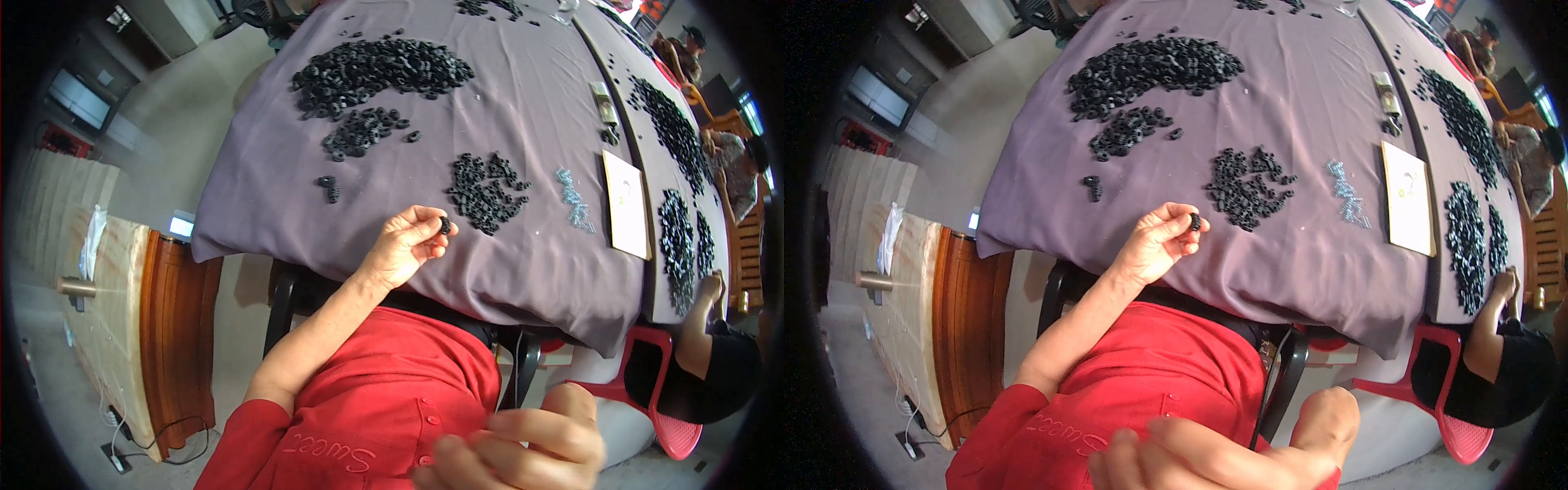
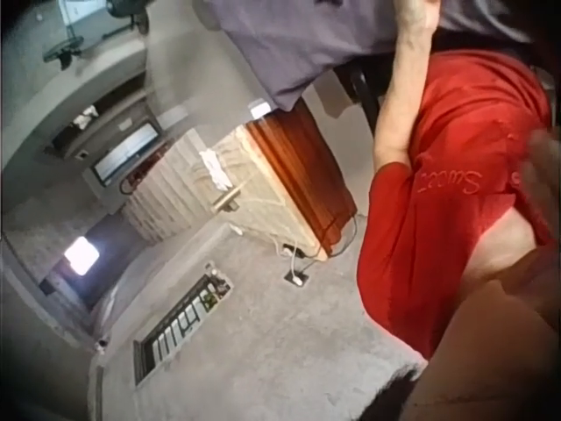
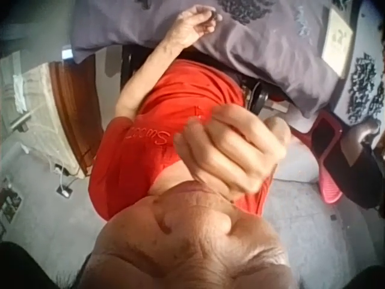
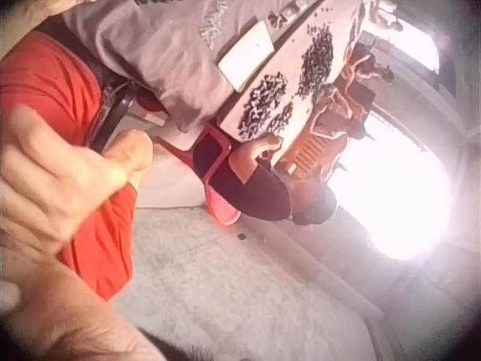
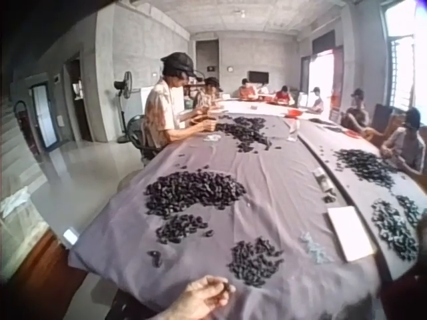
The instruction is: The person picks up a black plastic component and a small metal pin by hand, inserts the pin into the component, and places the assembled piece onto the table, repeating the process.
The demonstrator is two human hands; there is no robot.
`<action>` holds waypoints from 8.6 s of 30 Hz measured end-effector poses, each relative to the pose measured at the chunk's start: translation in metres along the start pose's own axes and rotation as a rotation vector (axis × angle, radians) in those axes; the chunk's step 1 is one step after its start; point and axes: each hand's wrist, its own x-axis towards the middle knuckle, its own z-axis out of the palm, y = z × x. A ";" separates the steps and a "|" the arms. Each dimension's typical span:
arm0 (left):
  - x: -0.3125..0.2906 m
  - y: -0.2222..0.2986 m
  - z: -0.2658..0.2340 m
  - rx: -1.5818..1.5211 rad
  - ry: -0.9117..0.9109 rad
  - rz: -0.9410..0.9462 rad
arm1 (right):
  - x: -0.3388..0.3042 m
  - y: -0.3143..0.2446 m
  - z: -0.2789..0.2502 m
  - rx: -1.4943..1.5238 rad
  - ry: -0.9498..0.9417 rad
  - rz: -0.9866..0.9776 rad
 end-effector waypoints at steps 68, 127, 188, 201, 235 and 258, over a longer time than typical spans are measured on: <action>0.009 -0.028 0.014 0.117 0.084 0.045 | -0.103 0.152 0.167 0.961 0.595 1.021; 0.004 -0.016 0.022 0.040 0.023 -0.177 | -0.107 0.157 0.166 0.694 0.417 0.749; -0.041 0.082 -0.042 1.952 0.523 0.909 | -0.179 0.219 0.094 -0.182 0.638 1.145; -0.028 0.096 -0.063 2.117 0.489 0.933 | -0.177 0.209 0.115 -0.142 0.636 1.097; 0.004 0.057 -0.003 0.236 0.061 0.185 | -0.131 0.183 0.107 0.156 0.684 1.028; 0.009 -0.011 0.024 0.132 0.057 0.063 | -0.092 0.146 0.160 0.368 0.531 0.782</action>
